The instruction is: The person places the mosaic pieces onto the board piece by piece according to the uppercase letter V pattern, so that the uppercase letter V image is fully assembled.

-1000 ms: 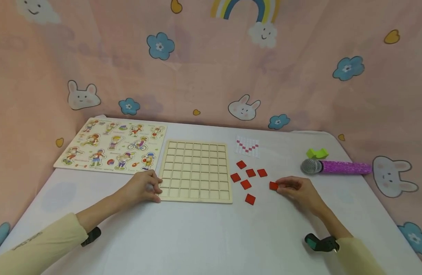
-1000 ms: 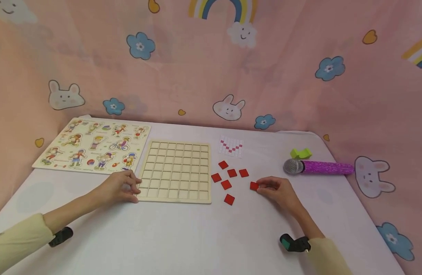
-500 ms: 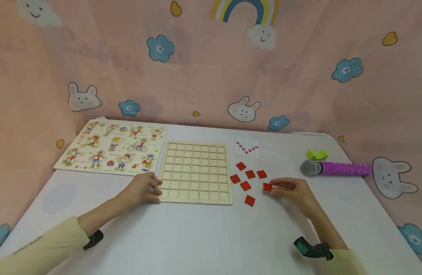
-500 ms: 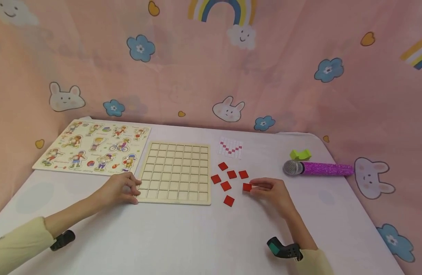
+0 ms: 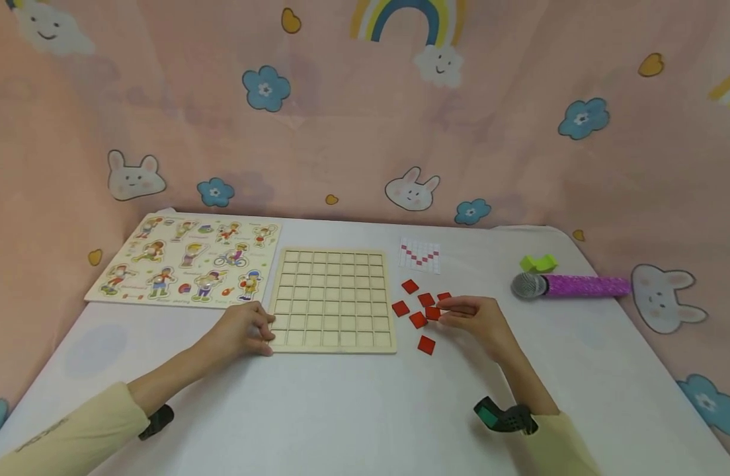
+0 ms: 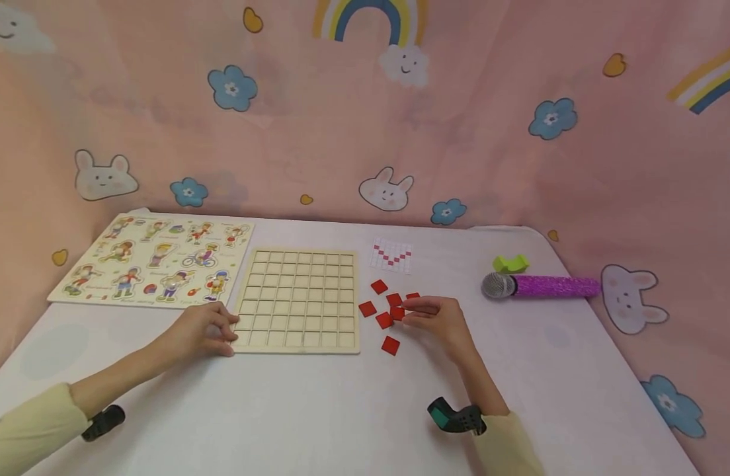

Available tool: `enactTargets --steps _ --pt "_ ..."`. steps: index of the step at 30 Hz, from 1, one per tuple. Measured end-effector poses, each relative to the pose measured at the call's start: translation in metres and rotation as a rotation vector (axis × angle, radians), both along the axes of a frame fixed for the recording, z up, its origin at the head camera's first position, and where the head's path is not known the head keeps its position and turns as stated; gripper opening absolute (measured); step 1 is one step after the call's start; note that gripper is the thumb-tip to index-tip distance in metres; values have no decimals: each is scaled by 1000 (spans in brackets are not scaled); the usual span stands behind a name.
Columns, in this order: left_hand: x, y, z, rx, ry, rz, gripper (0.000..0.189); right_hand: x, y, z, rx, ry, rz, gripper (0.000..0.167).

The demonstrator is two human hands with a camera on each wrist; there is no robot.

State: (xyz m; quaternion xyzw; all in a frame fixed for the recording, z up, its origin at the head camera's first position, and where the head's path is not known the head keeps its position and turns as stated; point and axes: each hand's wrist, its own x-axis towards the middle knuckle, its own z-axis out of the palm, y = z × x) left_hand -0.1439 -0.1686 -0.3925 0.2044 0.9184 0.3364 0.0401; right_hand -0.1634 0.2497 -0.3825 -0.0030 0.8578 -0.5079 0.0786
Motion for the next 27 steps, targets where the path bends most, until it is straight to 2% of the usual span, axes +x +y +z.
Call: enactTargets --steps 11,21,27 --pt "0 -1 -1 43 15 -15 19 -4 -33 -3 -19 -11 -39 31" --pt "-2 -1 -2 35 12 -10 19 -8 -55 -7 -94 -32 -7 28" --pt "-2 -1 -2 16 -6 -2 19 -7 -67 -7 -97 -16 -1 28"
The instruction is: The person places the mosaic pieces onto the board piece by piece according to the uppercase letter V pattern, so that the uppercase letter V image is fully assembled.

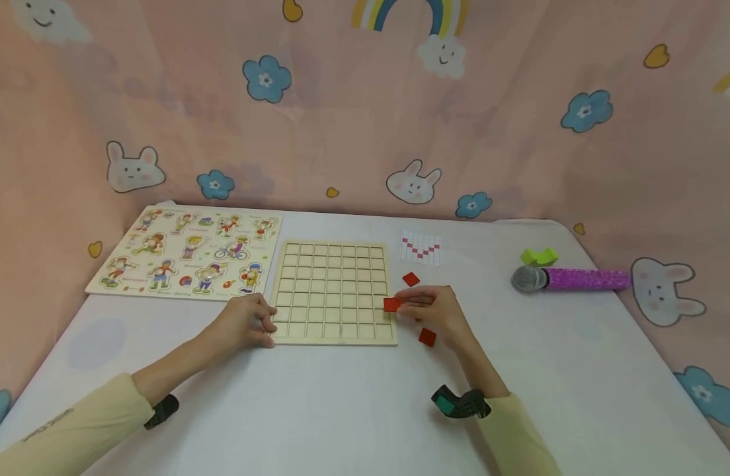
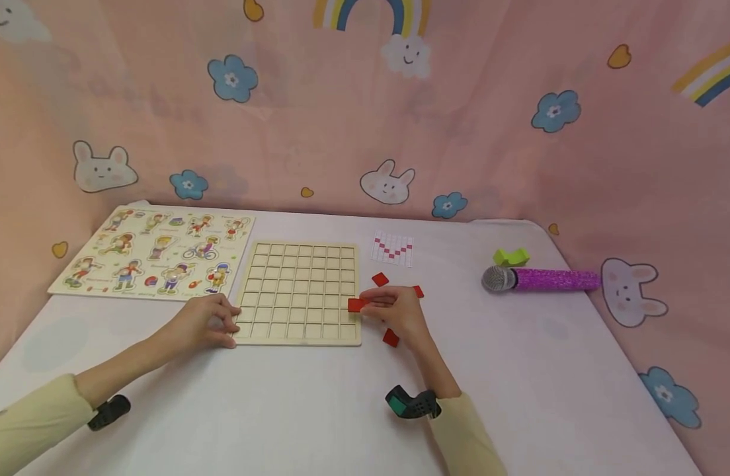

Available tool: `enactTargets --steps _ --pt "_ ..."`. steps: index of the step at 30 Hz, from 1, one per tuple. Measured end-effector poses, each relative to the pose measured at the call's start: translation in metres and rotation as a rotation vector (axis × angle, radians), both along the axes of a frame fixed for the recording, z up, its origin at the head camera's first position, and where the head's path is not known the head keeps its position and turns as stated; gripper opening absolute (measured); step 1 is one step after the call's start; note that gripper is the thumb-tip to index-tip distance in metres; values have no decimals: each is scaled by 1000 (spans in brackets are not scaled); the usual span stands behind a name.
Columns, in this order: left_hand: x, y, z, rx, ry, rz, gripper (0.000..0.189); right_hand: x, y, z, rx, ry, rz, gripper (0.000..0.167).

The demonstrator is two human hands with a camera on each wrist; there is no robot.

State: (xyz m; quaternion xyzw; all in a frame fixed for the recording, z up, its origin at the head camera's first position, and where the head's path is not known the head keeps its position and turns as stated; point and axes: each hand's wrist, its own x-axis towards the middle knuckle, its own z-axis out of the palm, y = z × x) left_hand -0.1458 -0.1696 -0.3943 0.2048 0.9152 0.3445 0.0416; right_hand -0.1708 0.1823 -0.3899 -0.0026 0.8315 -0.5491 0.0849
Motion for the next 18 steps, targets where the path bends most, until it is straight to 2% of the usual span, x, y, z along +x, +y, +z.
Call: enactTargets --steps 7,14,18 --pt "0 -1 0 -11 9 -3 19 0 -14 -4 -34 7 2 27" --pt "0 0 0 7 17 -21 20 1 -26 -8 -2 24 15 25" --pt "0 1 -1 3 25 -24 21 1 -34 -9 -18 12 36 25"
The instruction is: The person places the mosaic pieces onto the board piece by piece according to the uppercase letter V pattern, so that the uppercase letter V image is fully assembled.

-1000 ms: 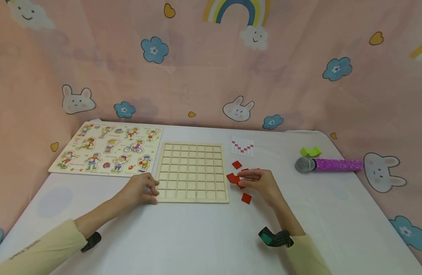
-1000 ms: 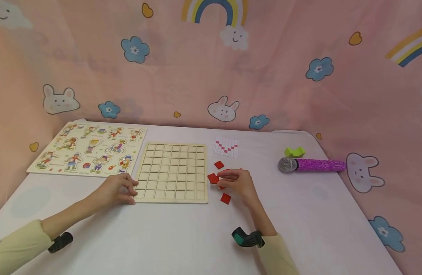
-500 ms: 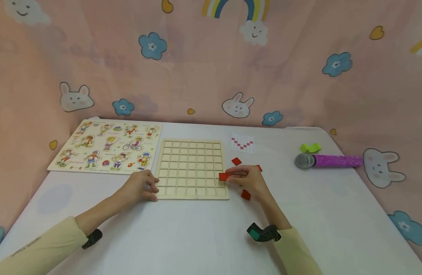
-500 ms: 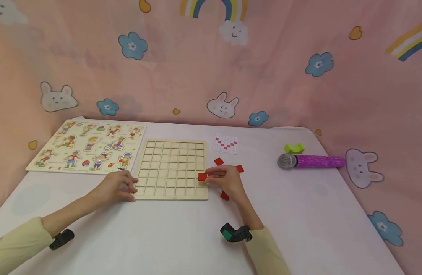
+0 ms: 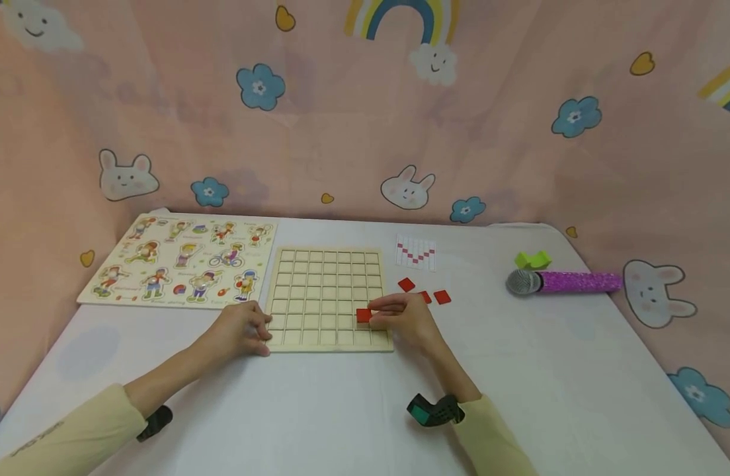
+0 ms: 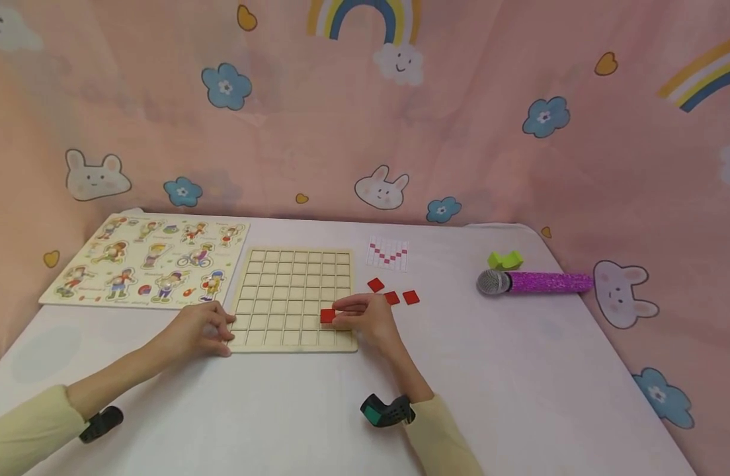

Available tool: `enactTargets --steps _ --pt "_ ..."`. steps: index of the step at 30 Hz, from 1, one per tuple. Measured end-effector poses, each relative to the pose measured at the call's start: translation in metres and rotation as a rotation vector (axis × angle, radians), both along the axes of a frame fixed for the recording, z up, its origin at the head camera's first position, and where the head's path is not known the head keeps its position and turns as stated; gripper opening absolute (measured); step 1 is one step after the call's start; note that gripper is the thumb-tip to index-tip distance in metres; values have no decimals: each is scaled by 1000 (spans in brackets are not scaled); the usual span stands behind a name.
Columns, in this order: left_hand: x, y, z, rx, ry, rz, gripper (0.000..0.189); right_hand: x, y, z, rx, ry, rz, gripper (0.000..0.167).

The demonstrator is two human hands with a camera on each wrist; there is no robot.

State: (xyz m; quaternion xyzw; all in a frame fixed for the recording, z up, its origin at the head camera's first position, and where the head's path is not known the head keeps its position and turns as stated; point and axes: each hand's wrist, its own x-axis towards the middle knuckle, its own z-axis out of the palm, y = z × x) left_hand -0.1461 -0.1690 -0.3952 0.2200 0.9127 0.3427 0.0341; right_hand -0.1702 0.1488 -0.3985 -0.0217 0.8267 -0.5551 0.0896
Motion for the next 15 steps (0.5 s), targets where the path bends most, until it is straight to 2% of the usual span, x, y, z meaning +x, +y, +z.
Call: enactTargets --steps 7,15 --pt "2 0 0 13 -23 15 21 1 -14 0 -28 27 58 24" --pt "3 0 1 13 -5 12 21 2 -28 -2 -23 49 81 22"
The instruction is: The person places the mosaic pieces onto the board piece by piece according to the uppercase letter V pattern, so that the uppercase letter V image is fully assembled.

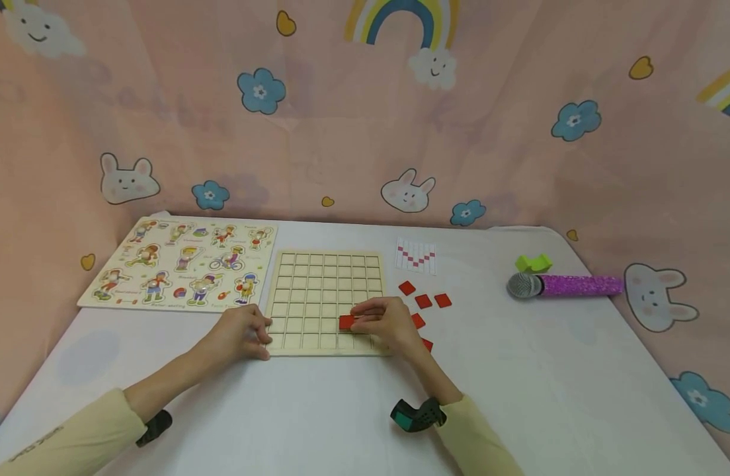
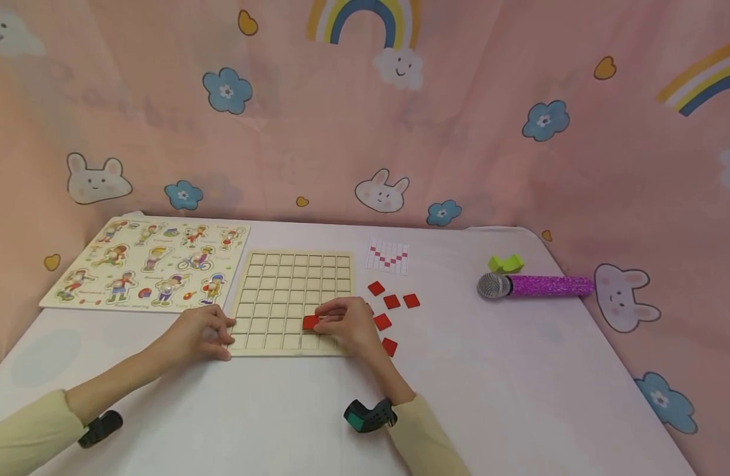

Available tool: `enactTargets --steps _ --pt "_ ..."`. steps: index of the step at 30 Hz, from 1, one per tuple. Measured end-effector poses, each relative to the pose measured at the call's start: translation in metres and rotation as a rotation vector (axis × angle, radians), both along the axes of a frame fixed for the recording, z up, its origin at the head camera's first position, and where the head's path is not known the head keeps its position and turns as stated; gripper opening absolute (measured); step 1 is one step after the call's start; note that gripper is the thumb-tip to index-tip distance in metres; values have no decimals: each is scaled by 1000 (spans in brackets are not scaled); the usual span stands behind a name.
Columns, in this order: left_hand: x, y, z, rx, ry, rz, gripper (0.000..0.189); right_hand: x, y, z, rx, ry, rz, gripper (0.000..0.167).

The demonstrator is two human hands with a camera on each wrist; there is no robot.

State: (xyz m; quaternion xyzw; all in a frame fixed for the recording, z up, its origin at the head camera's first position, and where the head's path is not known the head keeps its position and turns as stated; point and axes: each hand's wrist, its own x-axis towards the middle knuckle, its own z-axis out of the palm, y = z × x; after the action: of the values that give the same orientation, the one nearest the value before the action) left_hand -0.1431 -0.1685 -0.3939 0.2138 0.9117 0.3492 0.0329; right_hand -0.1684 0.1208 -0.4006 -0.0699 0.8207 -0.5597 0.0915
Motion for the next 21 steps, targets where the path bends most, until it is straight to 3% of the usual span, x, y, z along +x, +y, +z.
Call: enactTargets --steps 10,21 --pt "0 0 1 7 19 -12 21 0 -11 -2 67 49 22 20" --pt "-1 0 -2 -7 -9 11 23 -1 -16 -9 31 77 54 21"
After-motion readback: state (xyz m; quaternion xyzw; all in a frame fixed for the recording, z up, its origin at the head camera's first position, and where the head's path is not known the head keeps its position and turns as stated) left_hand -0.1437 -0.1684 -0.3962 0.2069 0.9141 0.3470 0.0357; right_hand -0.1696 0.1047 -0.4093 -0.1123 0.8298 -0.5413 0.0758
